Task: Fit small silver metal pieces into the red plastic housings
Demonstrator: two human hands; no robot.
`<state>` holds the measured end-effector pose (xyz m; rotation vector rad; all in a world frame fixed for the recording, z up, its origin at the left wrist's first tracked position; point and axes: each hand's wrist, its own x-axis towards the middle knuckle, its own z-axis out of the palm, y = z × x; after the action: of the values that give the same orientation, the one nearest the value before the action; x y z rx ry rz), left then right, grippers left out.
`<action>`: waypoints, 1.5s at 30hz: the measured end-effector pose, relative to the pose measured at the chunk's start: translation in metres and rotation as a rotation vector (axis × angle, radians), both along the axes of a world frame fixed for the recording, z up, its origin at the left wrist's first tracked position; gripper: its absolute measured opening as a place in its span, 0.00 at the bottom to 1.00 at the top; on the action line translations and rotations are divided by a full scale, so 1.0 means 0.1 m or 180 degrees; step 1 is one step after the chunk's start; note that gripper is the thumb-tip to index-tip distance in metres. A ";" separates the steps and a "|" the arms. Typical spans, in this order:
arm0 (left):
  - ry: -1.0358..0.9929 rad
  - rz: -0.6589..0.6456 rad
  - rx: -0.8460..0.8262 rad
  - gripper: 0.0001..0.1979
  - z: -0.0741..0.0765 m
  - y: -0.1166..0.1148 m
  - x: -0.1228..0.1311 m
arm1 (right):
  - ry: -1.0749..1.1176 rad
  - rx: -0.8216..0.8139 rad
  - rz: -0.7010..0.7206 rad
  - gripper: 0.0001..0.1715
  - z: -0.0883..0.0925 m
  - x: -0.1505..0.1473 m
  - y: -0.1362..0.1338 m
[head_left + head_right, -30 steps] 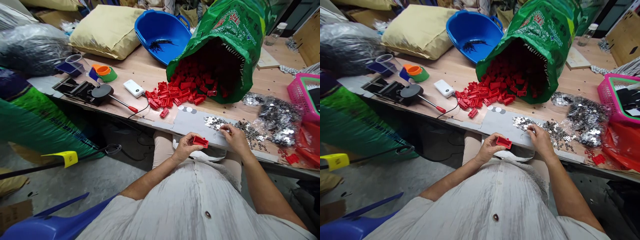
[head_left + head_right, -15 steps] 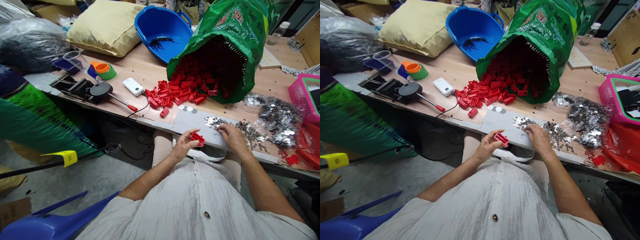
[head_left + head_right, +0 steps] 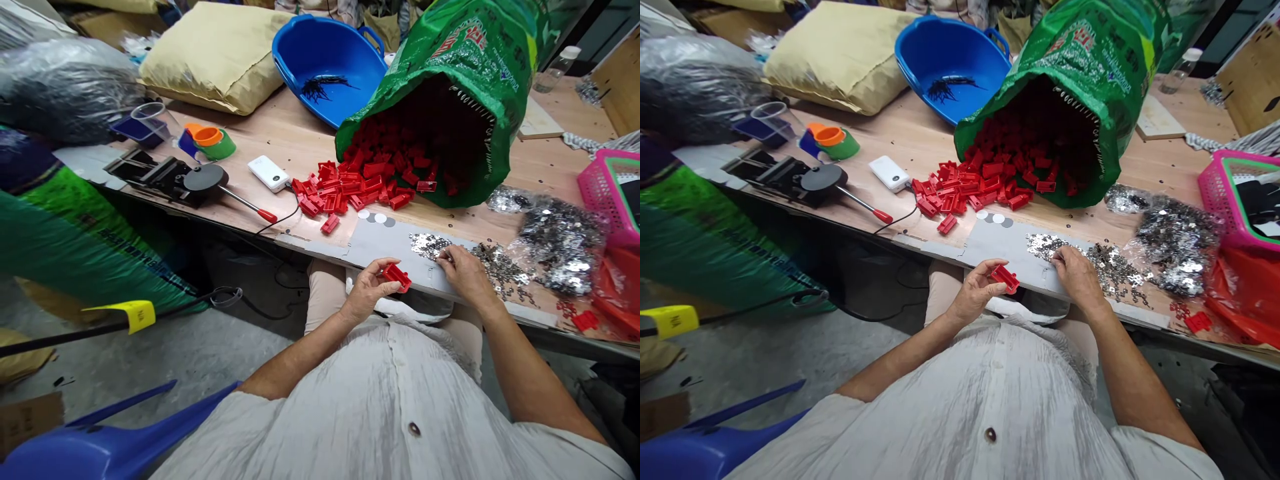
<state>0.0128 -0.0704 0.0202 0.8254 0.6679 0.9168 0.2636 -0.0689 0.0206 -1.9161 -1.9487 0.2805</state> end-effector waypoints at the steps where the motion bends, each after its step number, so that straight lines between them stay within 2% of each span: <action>1: 0.0000 0.0021 0.0037 0.27 0.00 0.00 0.00 | 0.0080 0.0036 -0.0076 0.06 0.00 0.00 -0.01; 5: 0.0018 0.0062 0.0123 0.25 0.01 0.00 0.00 | 0.0726 0.0021 -0.0280 0.11 0.03 0.01 -0.06; 12: -0.0201 0.0040 -0.0203 0.27 0.05 0.00 0.02 | 0.2184 -0.0621 -0.0111 0.17 0.08 0.04 -0.12; 16: -0.0330 0.0011 -0.0429 0.27 0.10 -0.01 0.03 | 0.2359 -0.0788 -0.0009 0.19 0.09 0.04 -0.16; 22: -0.0426 -0.0009 -0.0607 0.29 0.16 0.00 0.03 | 0.2535 -0.0445 0.0155 0.14 0.14 -0.07 -0.20; 26: -0.0465 0.0044 -0.0623 0.28 0.16 0.01 0.04 | 0.2944 -0.0663 0.0221 0.15 0.21 -0.19 -0.25; 29: -0.0466 0.0008 -0.0594 0.27 0.16 0.02 0.05 | 0.2843 -0.0705 0.0309 0.16 0.27 -0.29 -0.30; 32: -0.0423 -0.0026 -0.0559 0.27 0.17 0.03 0.07 | 0.2501 -0.0528 0.0393 0.17 0.32 -0.38 -0.33; 36: -0.0310 0.0014 -0.0468 0.28 0.16 0.04 0.08 | 0.1968 -0.0289 0.0433 0.10 0.36 -0.48 -0.37; 40: -0.0255 0.0016 -0.0405 0.28 0.17 0.05 0.09 | 0.1547 0.0208 0.0846 0.07 0.40 -0.55 -0.38; 45: -0.0261 0.0022 -0.0395 0.29 0.17 0.05 0.11 | 0.1211 0.0661 0.0958 0.06 0.43 -0.59 -0.39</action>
<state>0.0235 -0.0659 0.0373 0.6721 0.6498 0.9016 0.2042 -0.1074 0.0635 -1.3253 -1.9112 0.4683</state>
